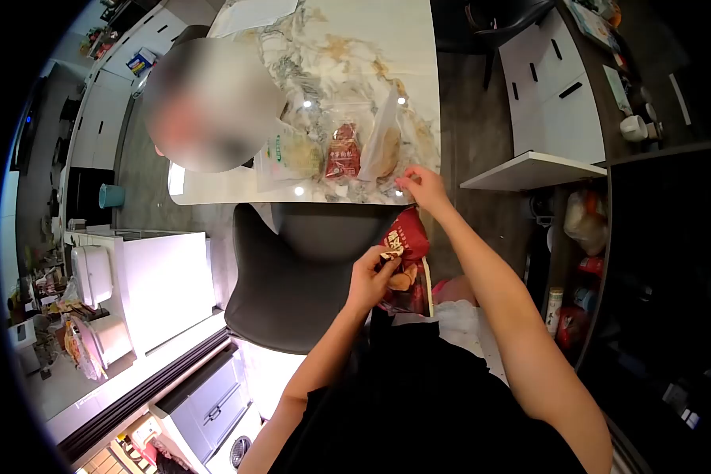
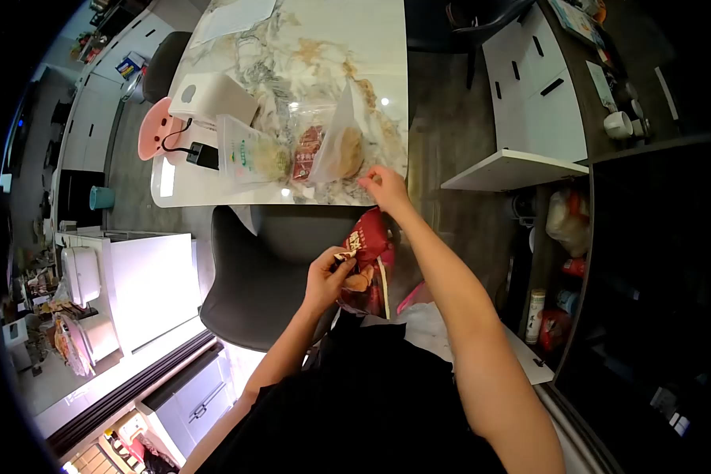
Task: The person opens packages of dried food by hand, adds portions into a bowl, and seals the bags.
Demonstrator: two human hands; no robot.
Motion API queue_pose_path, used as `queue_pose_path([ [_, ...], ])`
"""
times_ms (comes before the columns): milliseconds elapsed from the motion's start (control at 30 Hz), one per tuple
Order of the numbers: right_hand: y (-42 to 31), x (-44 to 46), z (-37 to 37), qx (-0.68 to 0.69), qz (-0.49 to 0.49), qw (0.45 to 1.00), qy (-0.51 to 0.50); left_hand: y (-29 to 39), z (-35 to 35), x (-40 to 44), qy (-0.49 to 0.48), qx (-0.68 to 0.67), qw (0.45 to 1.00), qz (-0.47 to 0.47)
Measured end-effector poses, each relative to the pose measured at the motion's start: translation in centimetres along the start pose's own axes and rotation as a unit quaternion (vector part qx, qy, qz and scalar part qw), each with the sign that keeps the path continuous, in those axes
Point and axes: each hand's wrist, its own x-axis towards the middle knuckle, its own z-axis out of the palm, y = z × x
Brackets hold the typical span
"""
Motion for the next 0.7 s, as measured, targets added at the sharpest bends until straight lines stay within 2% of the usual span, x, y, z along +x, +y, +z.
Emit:
queue_pose_path([
  [33, -2.3, -1.5, -1.8, 0.095, 0.038, 0.995, -0.018, 0.2, 0.2, 0.7, 0.013, 0.008, 0.998, 0.056],
  [100, -4.3, -5.7, -4.6, 0.179, -0.033, 0.983, -0.030, 0.5, 0.3, 1.9, -0.005, 0.004, 0.997, 0.077],
  [167, -8.7, -9.6, -8.5, 0.119, -0.004, 0.992, -0.044, 1.4, 1.3, 2.6, -0.071, -0.007, 0.994, 0.082],
  [233, -10.2, -12.2, -10.5, 0.183, 0.009, 0.983, -0.021, 2.6, 3.1, 3.1, -0.077, -0.053, 0.993, 0.072],
  [300, -9.4, -13.7, -12.5, 0.176, 0.014, 0.984, -0.017, 3.9, 4.3, 3.6, -0.160, 0.058, 0.985, -0.022],
  [333, -9.1, -14.5, -13.5, 0.182, 0.043, 0.982, -0.021, 4.2, 5.4, 3.8, -0.155, 0.050, 0.986, 0.048],
  [367, -9.0, -15.2, -14.5, 0.188, 0.072, 0.979, -0.024, 4.7, 6.4, 4.0, -0.165, 0.048, 0.984, 0.054],
  [433, -9.2, -16.5, -16.6, 0.167, 0.062, 0.984, 0.010, 5.5, 8.3, 4.3, -0.214, 0.074, 0.967, 0.117],
  [567, -9.0, -18.7, -20.5, 0.140, 0.085, 0.985, 0.046, 6.7, 11.6, 4.6, -0.253, 0.040, 0.950, 0.181],
  [633, -9.9, -19.8, -22.2, 0.152, 0.103, 0.980, 0.071, 8.0, 12.6, 4.6, -0.274, 0.074, 0.946, 0.155],
  [700, -10.3, -20.5, -23.3, 0.050, 0.050, 0.993, 0.098, 8.5, 13.7, 4.6, -0.287, 0.076, 0.943, 0.148],
])
